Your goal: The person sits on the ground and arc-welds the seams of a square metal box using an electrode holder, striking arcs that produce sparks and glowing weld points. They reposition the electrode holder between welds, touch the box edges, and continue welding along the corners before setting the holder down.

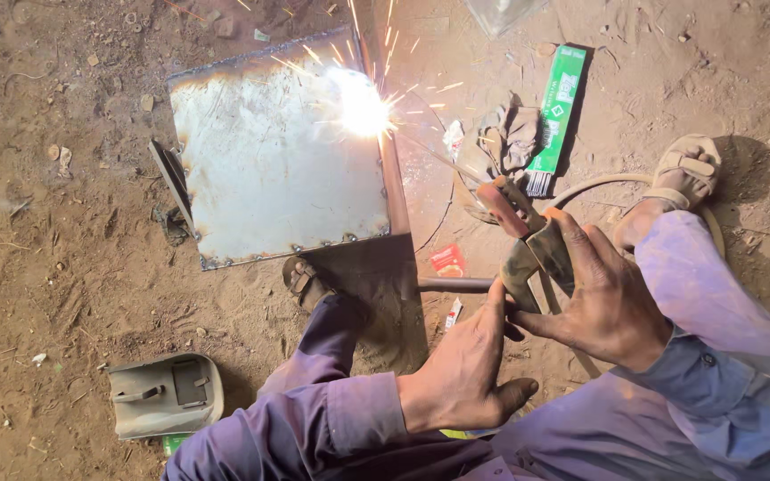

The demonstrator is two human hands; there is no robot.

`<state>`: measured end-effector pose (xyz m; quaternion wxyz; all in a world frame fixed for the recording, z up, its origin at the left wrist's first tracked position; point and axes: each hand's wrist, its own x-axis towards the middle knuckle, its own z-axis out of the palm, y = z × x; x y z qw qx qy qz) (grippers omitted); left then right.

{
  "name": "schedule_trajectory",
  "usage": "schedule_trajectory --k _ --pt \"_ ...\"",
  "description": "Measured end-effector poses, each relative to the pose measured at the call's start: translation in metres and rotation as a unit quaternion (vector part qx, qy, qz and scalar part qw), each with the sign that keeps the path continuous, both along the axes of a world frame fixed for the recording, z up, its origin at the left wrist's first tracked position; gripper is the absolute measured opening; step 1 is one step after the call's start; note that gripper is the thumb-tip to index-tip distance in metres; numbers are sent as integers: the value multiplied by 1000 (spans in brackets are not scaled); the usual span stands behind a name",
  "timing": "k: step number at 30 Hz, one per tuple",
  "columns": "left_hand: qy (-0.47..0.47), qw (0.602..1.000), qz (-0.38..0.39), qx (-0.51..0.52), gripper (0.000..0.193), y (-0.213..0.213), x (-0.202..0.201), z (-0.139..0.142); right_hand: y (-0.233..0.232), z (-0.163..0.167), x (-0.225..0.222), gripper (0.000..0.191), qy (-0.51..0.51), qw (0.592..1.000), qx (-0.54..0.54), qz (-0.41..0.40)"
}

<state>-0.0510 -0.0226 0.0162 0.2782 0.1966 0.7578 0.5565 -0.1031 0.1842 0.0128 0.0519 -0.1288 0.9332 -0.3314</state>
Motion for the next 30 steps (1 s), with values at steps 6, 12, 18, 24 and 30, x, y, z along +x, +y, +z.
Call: schedule_trajectory --k 6,12,18,24,30 --pt "-8 1000 -7 -6 118 1 -2 3 3 -4 0 127 -22 1000 11 0" --pt "45 999 -30 -7 121 -1 -6 1 5 -7 -3 120 -38 999 7 3" --pt "28 999 -30 -15 115 -3 -1 -5 6 -9 0 120 0 1000 0 5" --pt "38 999 -23 -15 115 -1 1 -6 6 -9 -2 124 -20 1000 -9 9" --pt "23 999 -15 -16 113 -1 0 -3 6 -6 -1 124 -31 1000 -2 2"
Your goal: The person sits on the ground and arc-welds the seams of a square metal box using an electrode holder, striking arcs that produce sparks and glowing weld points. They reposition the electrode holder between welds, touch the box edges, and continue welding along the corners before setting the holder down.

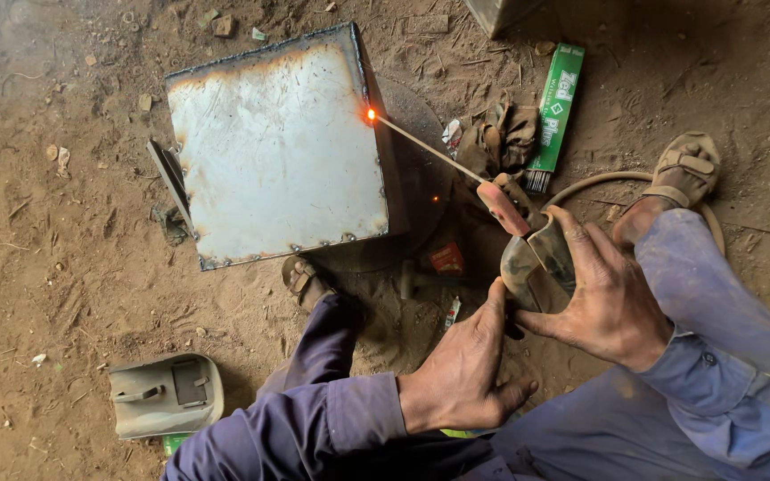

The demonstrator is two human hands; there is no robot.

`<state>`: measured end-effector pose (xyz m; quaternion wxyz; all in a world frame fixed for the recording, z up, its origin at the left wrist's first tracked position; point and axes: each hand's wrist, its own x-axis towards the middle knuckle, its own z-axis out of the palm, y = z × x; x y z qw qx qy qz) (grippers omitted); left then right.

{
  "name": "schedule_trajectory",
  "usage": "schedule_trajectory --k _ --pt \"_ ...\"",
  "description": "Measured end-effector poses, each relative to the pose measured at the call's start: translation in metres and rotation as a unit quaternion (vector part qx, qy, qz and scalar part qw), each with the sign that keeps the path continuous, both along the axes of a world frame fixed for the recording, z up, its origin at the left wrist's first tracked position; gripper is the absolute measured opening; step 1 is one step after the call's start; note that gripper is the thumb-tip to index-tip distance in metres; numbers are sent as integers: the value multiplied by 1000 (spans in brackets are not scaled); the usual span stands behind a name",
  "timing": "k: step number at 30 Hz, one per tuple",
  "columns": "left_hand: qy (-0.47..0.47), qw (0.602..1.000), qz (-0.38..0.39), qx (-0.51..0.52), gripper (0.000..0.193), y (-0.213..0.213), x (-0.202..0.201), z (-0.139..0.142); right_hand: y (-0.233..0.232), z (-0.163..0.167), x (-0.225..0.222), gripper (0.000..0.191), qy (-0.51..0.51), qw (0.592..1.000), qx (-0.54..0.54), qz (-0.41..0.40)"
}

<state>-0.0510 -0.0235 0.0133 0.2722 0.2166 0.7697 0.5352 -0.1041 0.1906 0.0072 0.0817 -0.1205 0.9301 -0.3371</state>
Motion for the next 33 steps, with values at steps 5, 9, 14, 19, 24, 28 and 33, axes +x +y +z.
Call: schedule_trajectory --k 5,9,14,19,24,28,33 --pt "5 1000 0 1 112 0 0 1 -1 1 0 125 -9 1000 11 -5" --pt "-5 1000 -1 4 113 0 0 1 -1 1 0 125 -1 1000 1 0" --pt "2 1000 -2 7 114 1 1 0 -1 1 0 127 1 1000 -3 3" --pt "5 1000 0 12 114 0 1 0 -2 2 -1 127 -4 1000 1 2" --pt "-27 1000 4 7 117 1 1 2 -4 5 0 128 -22 999 27 -11" --pt "-4 1000 13 -1 117 1 4 3 -7 8 2 123 -41 998 27 -33" --pt "-18 1000 0 -5 115 2 3 1 -3 6 1 125 7 1000 14 -4"
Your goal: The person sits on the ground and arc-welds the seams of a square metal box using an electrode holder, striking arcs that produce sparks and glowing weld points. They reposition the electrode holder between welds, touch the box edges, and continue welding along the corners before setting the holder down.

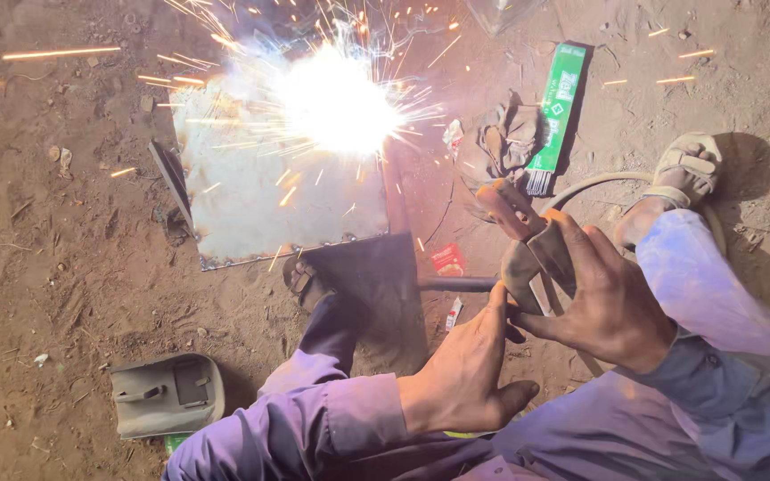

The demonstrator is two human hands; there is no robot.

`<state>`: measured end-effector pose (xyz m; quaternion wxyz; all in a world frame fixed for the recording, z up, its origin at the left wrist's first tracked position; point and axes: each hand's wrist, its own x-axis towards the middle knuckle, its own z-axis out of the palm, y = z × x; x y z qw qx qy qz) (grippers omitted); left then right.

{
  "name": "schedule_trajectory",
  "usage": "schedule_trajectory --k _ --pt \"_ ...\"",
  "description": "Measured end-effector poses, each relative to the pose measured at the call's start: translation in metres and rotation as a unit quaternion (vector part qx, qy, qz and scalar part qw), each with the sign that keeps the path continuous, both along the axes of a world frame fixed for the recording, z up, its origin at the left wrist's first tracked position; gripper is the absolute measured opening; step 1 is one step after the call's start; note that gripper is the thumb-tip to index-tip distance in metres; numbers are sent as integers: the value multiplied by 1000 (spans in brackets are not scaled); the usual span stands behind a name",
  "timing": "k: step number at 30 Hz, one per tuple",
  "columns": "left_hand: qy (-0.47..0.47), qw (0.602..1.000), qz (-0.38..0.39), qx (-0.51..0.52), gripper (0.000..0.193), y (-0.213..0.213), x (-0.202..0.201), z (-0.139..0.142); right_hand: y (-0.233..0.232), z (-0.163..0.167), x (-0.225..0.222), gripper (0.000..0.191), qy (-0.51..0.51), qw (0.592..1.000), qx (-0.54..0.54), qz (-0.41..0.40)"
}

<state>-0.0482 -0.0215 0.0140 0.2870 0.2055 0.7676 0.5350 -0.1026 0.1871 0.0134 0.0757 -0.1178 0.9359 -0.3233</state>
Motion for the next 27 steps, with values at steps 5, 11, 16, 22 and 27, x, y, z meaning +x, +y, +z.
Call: schedule_trajectory --k 5,11,16,22,27 --pt "10 1000 -2 -11 117 1 2 -4 2 -6 2 126 -43 999 28 -15" --pt "52 999 -16 4 116 -3 0 -7 4 -12 -1 120 22 1000 -15 11" --pt "-7 1000 -4 7 116 -2 0 -4 8 -13 0 120 43 998 -29 23" --pt "57 998 -15 10 117 -2 -2 -3 7 -10 -1 126 7 1000 -17 18" --pt "25 1000 -4 8 115 -1 -1 -2 6 -7 0 125 10 1000 -10 13"
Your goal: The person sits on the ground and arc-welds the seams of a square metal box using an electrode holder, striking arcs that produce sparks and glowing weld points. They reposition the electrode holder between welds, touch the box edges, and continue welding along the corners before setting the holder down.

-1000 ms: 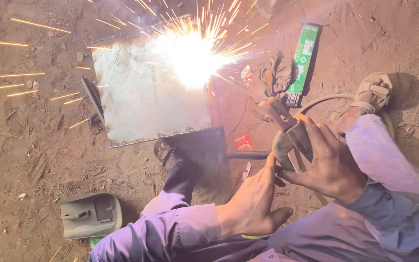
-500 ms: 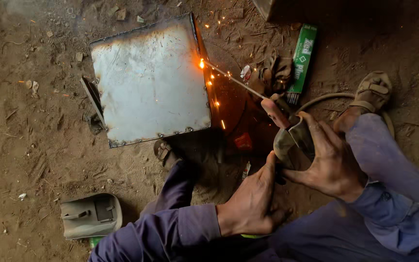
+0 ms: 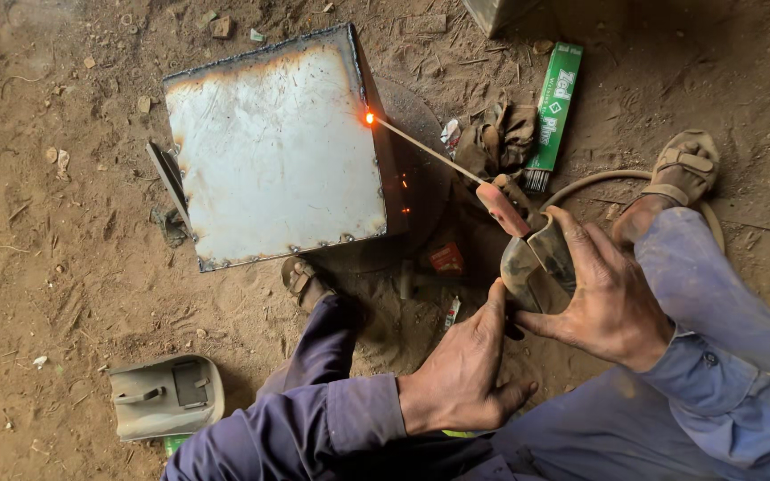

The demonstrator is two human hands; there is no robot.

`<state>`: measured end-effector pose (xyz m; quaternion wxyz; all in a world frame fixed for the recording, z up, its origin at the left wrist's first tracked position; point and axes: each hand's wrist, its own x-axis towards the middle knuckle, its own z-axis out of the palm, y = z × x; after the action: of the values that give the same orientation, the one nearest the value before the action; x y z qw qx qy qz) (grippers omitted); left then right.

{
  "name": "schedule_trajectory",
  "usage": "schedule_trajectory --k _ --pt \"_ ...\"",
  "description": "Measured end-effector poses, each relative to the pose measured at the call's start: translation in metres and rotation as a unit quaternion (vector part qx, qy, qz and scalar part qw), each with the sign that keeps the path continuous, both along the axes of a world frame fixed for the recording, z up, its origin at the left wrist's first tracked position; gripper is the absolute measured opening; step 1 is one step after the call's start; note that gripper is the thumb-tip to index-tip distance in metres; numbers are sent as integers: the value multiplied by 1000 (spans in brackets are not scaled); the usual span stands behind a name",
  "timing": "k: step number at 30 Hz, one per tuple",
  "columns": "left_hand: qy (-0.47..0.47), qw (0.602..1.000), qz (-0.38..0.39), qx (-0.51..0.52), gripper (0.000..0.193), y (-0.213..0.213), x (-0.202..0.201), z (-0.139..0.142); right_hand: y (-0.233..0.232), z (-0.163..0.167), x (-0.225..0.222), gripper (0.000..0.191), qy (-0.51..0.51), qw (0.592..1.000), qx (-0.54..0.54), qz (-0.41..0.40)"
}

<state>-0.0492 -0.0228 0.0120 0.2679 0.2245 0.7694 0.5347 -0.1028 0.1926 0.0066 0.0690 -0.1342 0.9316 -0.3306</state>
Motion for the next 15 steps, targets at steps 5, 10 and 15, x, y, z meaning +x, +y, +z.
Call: schedule_trajectory --k 5,10,15 --pt "4 1000 -3 5 115 0 0 -2 0 1 -1 126 12 1000 -11 10" --pt "19 1000 -8 4 116 -1 2 -5 0 1 -1 126 -13 1000 -7 -2" --pt "27 1000 -6 7 115 -1 4 -6 0 2 -1 126 3 1000 -9 8"
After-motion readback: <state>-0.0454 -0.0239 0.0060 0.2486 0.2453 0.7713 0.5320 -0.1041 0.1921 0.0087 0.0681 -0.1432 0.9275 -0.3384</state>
